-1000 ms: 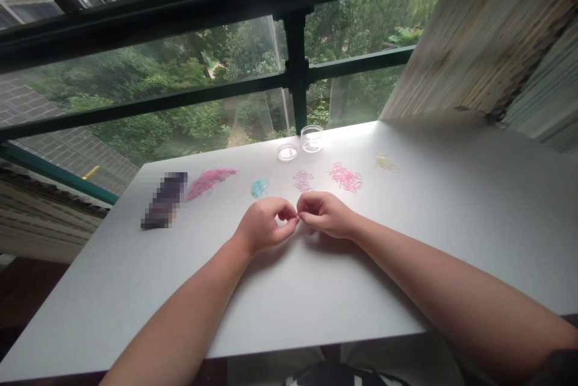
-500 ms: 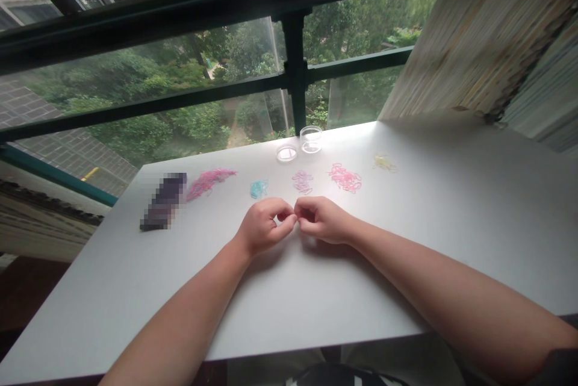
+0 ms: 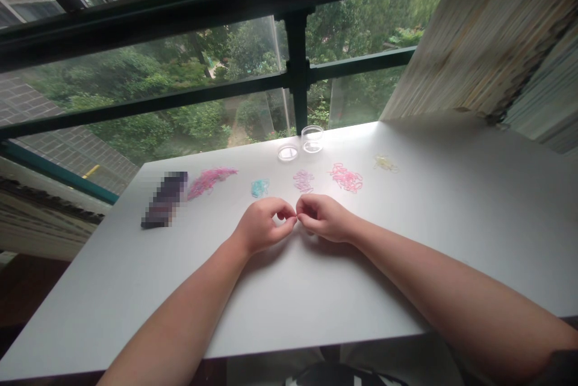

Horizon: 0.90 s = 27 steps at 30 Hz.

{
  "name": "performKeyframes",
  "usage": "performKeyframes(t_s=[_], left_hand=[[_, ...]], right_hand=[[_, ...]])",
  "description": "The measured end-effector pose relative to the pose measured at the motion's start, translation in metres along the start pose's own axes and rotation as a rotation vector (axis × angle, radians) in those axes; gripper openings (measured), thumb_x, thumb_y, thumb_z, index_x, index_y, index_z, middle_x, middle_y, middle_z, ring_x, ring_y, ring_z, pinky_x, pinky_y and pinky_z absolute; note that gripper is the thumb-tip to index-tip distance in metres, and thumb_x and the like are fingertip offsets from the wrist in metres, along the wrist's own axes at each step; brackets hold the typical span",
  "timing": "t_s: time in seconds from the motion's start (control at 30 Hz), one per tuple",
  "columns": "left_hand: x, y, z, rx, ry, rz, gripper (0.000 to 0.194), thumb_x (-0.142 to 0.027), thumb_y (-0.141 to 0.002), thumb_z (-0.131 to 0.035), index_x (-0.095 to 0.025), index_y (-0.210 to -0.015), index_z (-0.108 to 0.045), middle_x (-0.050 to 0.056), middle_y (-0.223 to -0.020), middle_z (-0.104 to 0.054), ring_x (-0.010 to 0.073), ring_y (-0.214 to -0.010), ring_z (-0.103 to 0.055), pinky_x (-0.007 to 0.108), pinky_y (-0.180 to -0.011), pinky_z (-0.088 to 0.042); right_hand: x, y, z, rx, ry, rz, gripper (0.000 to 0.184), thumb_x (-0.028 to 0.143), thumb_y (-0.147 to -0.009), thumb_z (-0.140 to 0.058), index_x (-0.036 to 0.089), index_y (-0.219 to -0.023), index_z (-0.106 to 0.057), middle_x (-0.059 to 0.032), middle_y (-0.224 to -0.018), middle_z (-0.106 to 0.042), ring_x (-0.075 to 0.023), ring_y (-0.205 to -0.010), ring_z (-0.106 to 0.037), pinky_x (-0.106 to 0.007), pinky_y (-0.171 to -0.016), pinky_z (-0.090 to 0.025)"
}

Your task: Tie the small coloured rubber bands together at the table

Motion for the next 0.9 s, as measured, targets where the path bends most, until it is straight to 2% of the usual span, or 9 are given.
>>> performKeyframes(t_s=[0.43, 0.67, 0.9], left_hand=[[-0.0008, 0.0000, -0.0026, 0.040, -0.005, 0.012, 0.008, -0.021, -0.078, -0.051, -0.017, -0.075, -0.057, 0.001, -0.071, -0.060, 0.0130, -0.068, -0.054, 0.025, -0.065, -0.043], [0.0047, 0.0003, -0.0078, 0.082, 0.010, 0.032, 0.010, -0.023, -0.080, -0.050, -0.017, -0.076, -0.057, 0.001, -0.072, -0.061, 0.0122, -0.064, -0.053, 0.025, -0.062, -0.042], [0.0042, 0.0001, -0.0061, 0.073, 0.023, 0.037, 0.011, -0.022, -0.079, -0.051, -0.017, -0.077, -0.060, 0.001, -0.071, -0.062, 0.0115, -0.064, -0.054, 0.023, -0.060, -0.042]], right_hand=[[0.0074, 0.0003, 0.0023, -0.022, 0.153, 0.050, 0.005, 0.013, -0.071, -0.051, 0.017, -0.070, -0.049, 0.0041, -0.060, -0.048, -0.0076, -0.054, -0.042, -0.020, -0.050, -0.034], [0.0091, 0.0009, 0.0029, -0.024, 0.147, 0.070, 0.004, 0.019, -0.074, -0.053, 0.017, -0.074, -0.049, 0.0028, -0.064, -0.049, -0.0084, -0.056, -0.043, -0.021, -0.052, -0.035], [0.0088, 0.0009, 0.0047, -0.027, 0.141, 0.070, 0.008, 0.022, -0.075, -0.055, 0.017, -0.073, -0.049, 0.0028, -0.064, -0.050, -0.0086, -0.057, -0.043, -0.021, -0.052, -0.035]])
Point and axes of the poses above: each hand's wrist, its own y-axis away from the middle knuckle, its own z-axis out of the back of the hand, x = y × z, the point moved 9 cm from there along -y, towards the middle knuckle
